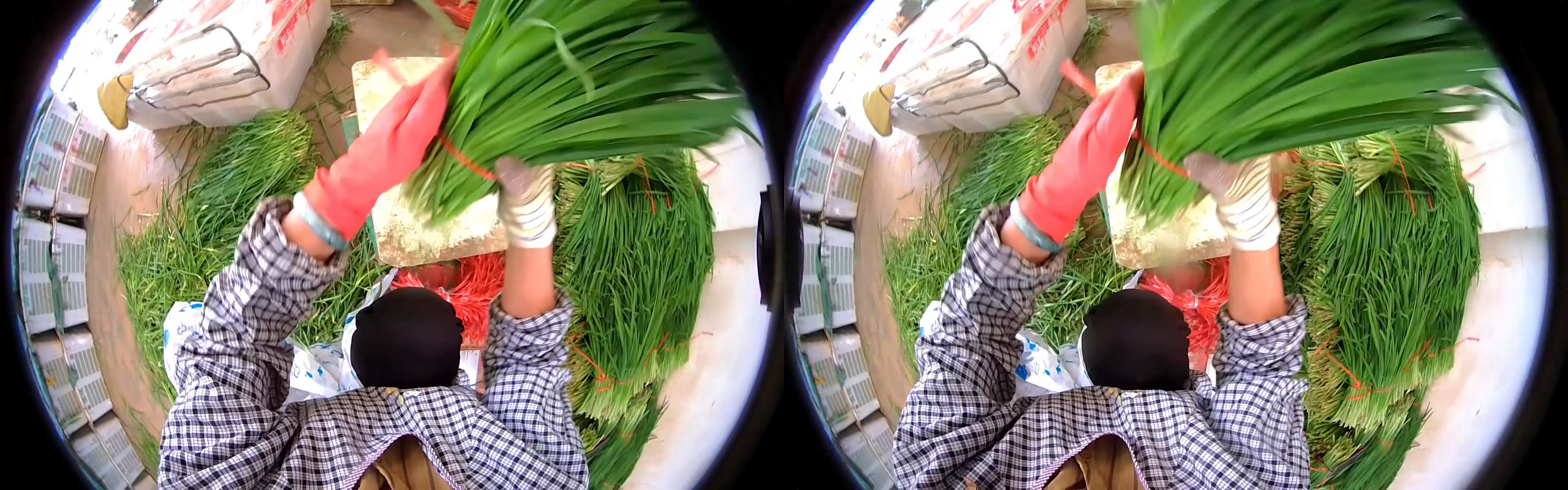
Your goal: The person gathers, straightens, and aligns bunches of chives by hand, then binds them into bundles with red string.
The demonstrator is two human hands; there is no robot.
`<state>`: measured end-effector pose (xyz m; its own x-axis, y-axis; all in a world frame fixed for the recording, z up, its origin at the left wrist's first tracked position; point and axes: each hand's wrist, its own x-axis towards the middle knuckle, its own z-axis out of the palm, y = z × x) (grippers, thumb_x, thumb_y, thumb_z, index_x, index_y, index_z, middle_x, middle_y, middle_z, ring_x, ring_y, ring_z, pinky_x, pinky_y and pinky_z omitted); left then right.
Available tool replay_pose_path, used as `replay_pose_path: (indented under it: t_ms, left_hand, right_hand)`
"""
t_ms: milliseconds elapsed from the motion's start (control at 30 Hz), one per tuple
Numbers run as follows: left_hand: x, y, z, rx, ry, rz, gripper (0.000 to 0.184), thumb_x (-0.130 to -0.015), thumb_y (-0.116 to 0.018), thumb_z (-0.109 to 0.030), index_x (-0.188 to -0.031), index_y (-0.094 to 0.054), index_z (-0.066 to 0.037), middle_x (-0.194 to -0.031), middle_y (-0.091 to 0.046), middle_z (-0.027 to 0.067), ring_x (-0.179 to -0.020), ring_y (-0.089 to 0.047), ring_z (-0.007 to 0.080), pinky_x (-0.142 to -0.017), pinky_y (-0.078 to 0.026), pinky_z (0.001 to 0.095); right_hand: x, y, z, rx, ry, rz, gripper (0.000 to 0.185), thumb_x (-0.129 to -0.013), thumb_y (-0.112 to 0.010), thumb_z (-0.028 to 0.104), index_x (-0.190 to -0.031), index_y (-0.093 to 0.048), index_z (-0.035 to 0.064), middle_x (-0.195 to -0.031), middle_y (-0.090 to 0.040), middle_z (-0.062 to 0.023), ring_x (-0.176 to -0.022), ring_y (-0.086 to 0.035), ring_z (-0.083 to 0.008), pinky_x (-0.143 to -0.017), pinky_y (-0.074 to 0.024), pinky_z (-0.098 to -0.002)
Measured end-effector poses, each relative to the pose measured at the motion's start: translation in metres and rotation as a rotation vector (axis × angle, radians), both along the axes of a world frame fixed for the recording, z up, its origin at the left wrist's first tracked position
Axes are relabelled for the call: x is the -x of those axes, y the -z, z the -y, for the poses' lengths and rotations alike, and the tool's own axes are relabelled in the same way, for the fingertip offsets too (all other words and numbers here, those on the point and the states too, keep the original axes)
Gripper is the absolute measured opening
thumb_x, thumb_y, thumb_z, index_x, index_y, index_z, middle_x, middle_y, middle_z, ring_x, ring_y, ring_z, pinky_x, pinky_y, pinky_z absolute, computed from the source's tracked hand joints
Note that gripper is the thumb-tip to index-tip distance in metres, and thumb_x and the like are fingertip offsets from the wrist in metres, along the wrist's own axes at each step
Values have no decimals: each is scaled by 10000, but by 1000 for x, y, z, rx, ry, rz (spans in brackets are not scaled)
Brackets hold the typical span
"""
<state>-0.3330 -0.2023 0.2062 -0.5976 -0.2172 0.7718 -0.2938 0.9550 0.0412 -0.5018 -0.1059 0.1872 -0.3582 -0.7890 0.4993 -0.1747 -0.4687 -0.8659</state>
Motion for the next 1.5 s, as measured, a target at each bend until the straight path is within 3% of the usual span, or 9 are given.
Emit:
replay_pose_path:
  t_ms: [67,200,300,500,633,900,1133,1367,1500]
  left_hand:
    - [16,-22,6,-615,356,-307,420,-1011,-354,-66,-1398,-363,97,-1368,-505,199,-1273,-488,253,-1052,-392,314]
    - [24,24,12,-513,292,-360,435,-1013,-339,-79,-1424,-347,65,-1402,-477,187,-1306,-450,234,-1090,-339,305]
    - [19,73,17,-446,257,-385,446,-1015,-329,-88,-1441,-337,44,-1426,-458,178,-1328,-424,222,-1116,-304,299]
    - [13,83,-8,-1565,598,-873,509,-1053,-338,-269,-1475,-300,13,-1473,-414,110,-1372,-344,181,-1135,-225,284]
    - [18,63,-1,-1528,532,-861,513,-1056,-335,-282,-1468,-309,23,-1449,-438,94,-1337,-371,151,-1117,-255,272]
    - [24,21,-1,-704,81,-316,353,-944,-467,-216,-1164,-563,42,-1061,-630,226,-956,-577,418,-861,-453,456]
    - [-26,59,4,-1061,102,-122,355,-981,-486,-217,-1250,-575,-2,-1142,-642,209,-1060,-620,281,-907,-475,347]
    - [-90,65,-38,-524,-34,-159,150,-796,-728,-116,-929,-688,-62,-1168,-656,146,-1139,-595,305,-972,-457,400]
    - [-78,87,-66,-405,-124,125,256,-701,-800,-253,-842,-646,-104,-1299,-575,110,-1281,-464,337,-1078,-344,484]
  right_hand:
    - [2,-36,16,81,55,-237,443,-709,-835,238,-1066,-652,48,-975,-679,-66,-873,-643,-202,-784,-526,-351]
    - [7,-15,32,198,180,-891,356,-790,-743,315,-1018,-667,52,-961,-676,-101,-833,-645,-251,-757,-533,-385]
    - [3,63,17,-236,-57,-495,443,-834,-676,393,-1120,-631,58,-1093,-645,-142,-958,-616,-301,-844,-516,-412]
    - [-38,87,21,-218,-36,-219,437,-823,-700,327,-1144,-616,42,-1094,-649,-117,-968,-606,-279,-874,-497,-393]
    - [-35,91,41,-108,124,-523,586,-768,-769,343,-1226,-563,40,-1176,-614,-112,-1049,-573,-269,-935,-460,-402]
    - [-76,91,7,-274,-112,731,843,-791,-707,567,-1395,-410,60,-1323,-537,-90,-1161,-558,-263,-1001,-445,-437]
    - [-33,96,-89,-865,-375,142,360,-929,-548,157,-1214,-564,-61,-1008,-674,-160,-944,-657,-248,-864,-532,-373]
    - [-26,42,-64,-711,234,-140,236,-872,-641,78,-1101,-667,26,-871,-681,-47,-724,-607,-113,-660,-487,-237]
    - [-32,94,-19,-395,56,-306,181,-863,-680,105,-1021,-673,19,-799,-644,-32,-679,-572,-115,-646,-482,-258]
